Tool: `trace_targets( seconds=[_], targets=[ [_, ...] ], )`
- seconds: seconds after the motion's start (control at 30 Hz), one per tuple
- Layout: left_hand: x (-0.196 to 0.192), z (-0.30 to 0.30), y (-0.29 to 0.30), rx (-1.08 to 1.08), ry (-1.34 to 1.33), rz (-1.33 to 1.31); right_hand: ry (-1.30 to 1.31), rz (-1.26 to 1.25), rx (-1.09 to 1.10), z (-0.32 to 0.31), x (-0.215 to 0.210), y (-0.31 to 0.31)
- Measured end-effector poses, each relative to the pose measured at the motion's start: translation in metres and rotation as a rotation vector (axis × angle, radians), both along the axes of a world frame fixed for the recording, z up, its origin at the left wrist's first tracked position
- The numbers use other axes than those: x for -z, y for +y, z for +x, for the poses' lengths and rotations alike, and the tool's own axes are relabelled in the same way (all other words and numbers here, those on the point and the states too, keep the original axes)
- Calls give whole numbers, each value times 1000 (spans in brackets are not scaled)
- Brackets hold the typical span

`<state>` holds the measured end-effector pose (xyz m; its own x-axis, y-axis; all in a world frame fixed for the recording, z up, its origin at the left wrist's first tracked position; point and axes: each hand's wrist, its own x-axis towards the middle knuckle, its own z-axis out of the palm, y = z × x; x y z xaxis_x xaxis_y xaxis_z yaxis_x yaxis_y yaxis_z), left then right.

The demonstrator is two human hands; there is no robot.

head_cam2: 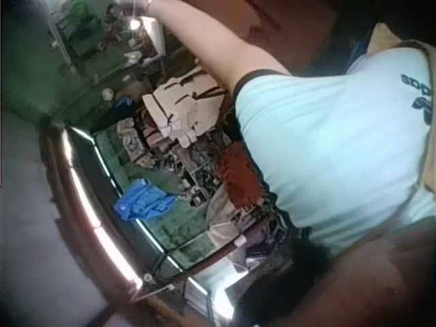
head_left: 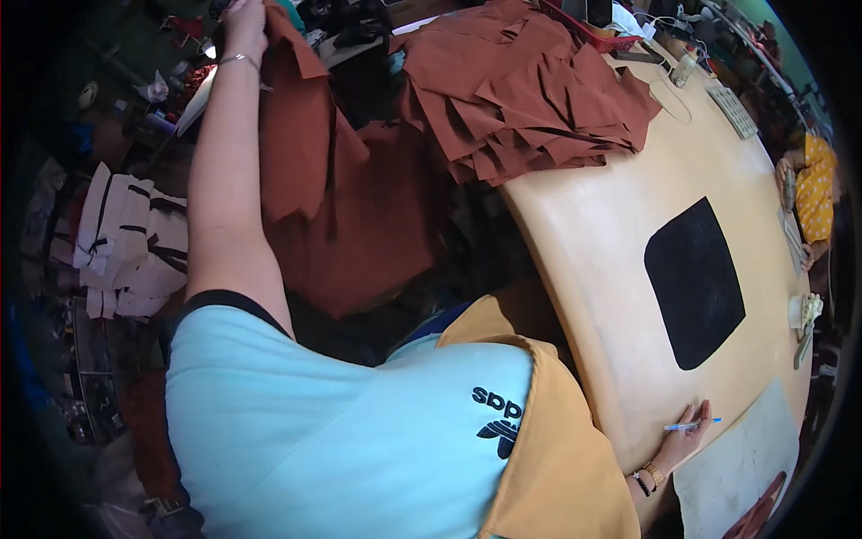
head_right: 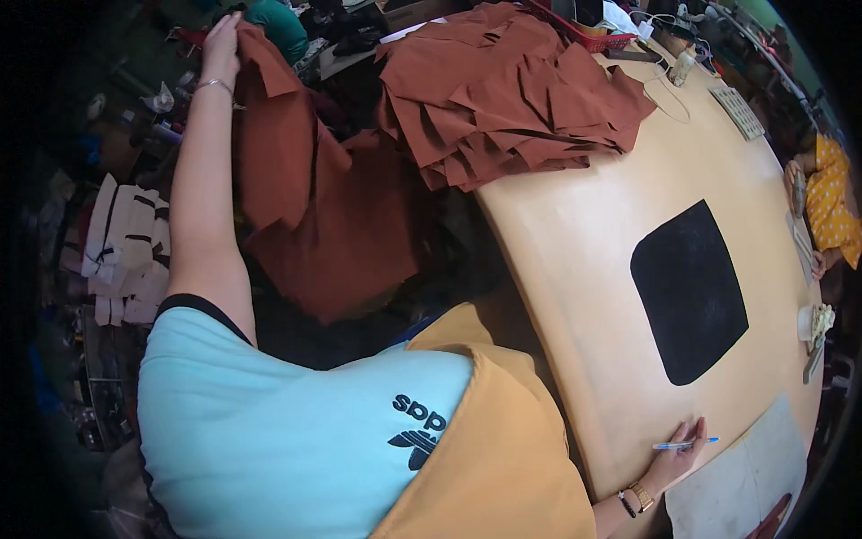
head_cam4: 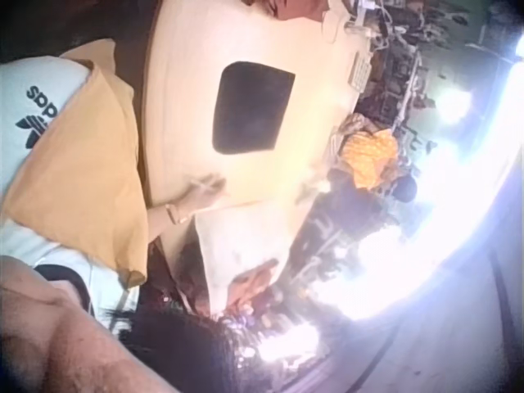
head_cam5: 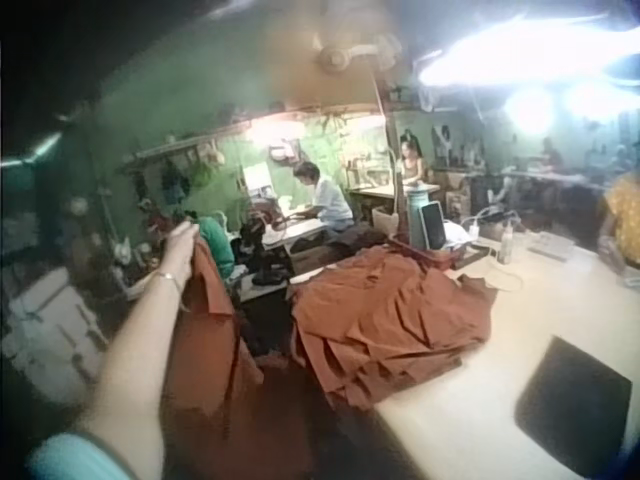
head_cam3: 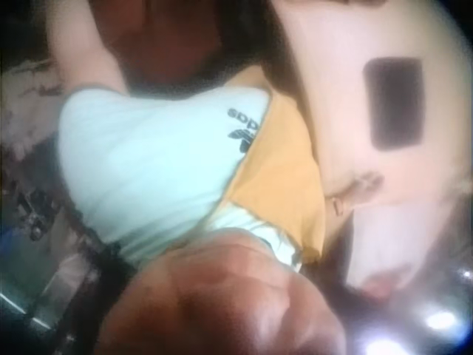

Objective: The person places a paper pattern onto brown fabric pieces and traces around the edges with a pen, repeating this for several pieces of fabric.

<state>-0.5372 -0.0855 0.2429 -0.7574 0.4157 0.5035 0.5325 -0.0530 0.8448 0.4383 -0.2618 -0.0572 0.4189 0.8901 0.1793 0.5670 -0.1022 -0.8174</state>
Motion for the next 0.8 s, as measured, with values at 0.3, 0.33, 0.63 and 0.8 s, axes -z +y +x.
trace_targets(
  seconds=[0.3, 0.33, 0.63, 0.8],
  targets=[
    [-29, -16, -105, 167, -153, 206, -4, 12, -8, 11, 10, 1],
    [-10, -21, -127, 150, -218, 144, -11, 7, -7, 11, 10, 0],
    [261, -76, -302, -430, 37, -1056, -78, -13, 1, 12, 8, 0],
    [325, -16, -272, -831, -64, -1382, -66, 4, -13, 16, 10, 0]
  ],
)
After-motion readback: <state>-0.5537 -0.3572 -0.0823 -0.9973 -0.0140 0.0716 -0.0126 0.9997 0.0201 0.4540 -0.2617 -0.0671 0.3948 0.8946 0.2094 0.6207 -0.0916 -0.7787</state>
